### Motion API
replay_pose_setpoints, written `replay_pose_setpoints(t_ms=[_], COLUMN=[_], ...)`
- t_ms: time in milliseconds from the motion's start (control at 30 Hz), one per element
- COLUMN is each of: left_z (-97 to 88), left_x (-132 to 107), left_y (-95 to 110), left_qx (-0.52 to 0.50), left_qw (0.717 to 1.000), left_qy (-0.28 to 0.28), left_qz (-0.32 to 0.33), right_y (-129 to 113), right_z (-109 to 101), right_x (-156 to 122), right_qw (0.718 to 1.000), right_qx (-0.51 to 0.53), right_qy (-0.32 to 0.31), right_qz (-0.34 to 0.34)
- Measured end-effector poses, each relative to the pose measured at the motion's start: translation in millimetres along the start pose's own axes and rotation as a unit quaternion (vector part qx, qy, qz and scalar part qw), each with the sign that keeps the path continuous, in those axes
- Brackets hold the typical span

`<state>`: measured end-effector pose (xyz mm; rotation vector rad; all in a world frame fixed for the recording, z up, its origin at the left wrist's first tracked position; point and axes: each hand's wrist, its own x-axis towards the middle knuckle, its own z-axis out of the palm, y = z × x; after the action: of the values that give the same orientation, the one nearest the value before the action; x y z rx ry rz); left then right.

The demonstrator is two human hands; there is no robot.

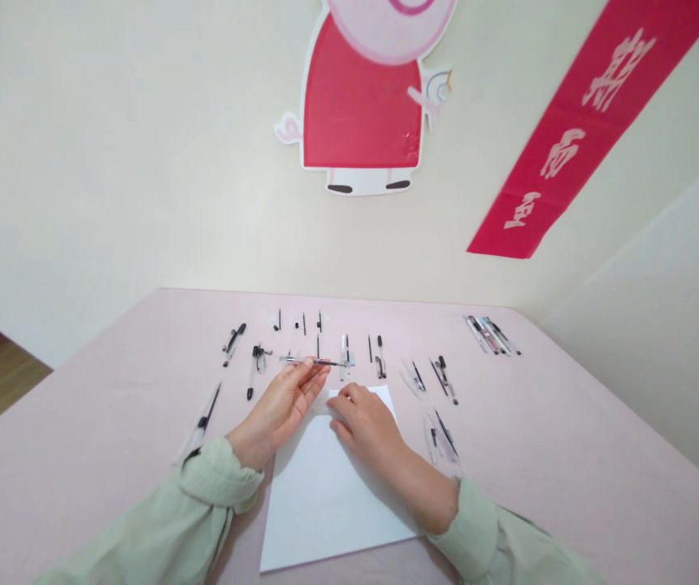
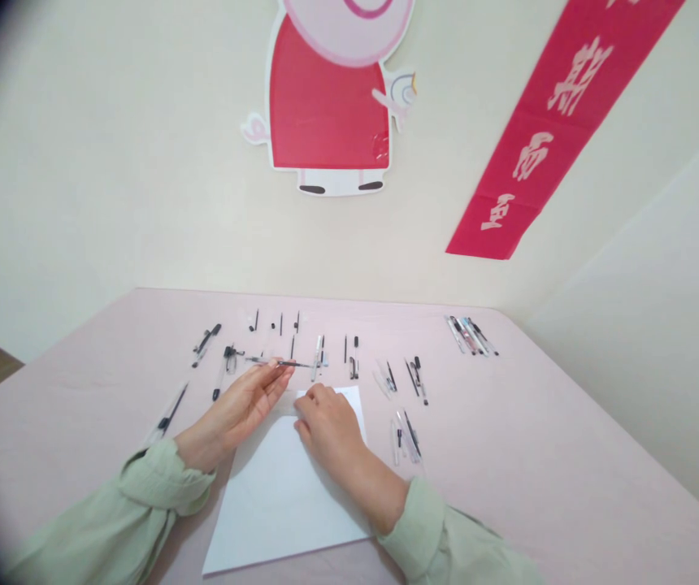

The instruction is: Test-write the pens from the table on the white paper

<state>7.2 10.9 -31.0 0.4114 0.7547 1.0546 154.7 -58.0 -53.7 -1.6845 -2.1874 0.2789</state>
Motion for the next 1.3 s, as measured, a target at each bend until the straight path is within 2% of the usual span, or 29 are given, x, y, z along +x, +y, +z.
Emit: replay_pose_setpoints(t_ms=[100,167,233,333,433,667,733,800,833,900,967,1033,1100,1300], left_z=[-0.5,-0.3,-0.1,-1.0,-2.5,-3.6,-4.7,-6.7,-7.8,-9.9,-11.4,-12.2,-12.4,-12.9], left_x=[-1,-2,-3,-4,-4,-2,-2,-1,-1,-1,-1,-1,-2,-1], left_y=[-2,-4,-6,-11,-15,-17,-17,-18,-19,-21,-22,-23,-23,-23], left_qx=[0.003,0.004,0.006,0.008,0.006,0.001,0.004,0.007,0.009,0.011,0.014,0.020,0.031,0.039], left_qw=[1.000,1.000,1.000,1.000,0.999,0.999,0.999,0.999,0.999,0.999,0.999,0.999,0.999,0.999], left_qy=[0.001,0.003,0.001,-0.002,-0.007,-0.011,-0.007,-0.004,-0.003,-0.003,-0.006,-0.011,-0.014,-0.022], left_qz=[-0.003,-0.011,-0.020,-0.029,-0.036,-0.040,-0.040,-0.042,-0.043,-0.043,-0.039,-0.035,-0.030,-0.021], right_y=[1,7,13,20,21,21,25,30,33,38,41,42,42,41], right_z=[1,0,1,3,5,-1,-4,-5,-6,-7,-8,-9,-9,-9], right_x=[2,1,1,2,5,6,6,6,6,6,3,0,-5,-12], right_qw=[1.000,0.996,0.980,0.930,0.873,0.771,0.751,0.759,0.776,0.833,0.899,0.939,0.954,0.972], right_qx=[0.017,0.084,0.186,0.351,0.469,0.607,0.626,0.607,0.581,0.496,0.383,0.285,0.233,0.165], right_qy=[0.009,0.024,0.042,0.067,0.072,0.065,0.070,0.085,0.093,0.114,0.139,0.162,0.171,0.144], right_qz=[0.014,0.032,0.060,0.092,0.111,0.181,0.199,0.220,0.228,0.215,0.161,0.105,0.081,0.088])
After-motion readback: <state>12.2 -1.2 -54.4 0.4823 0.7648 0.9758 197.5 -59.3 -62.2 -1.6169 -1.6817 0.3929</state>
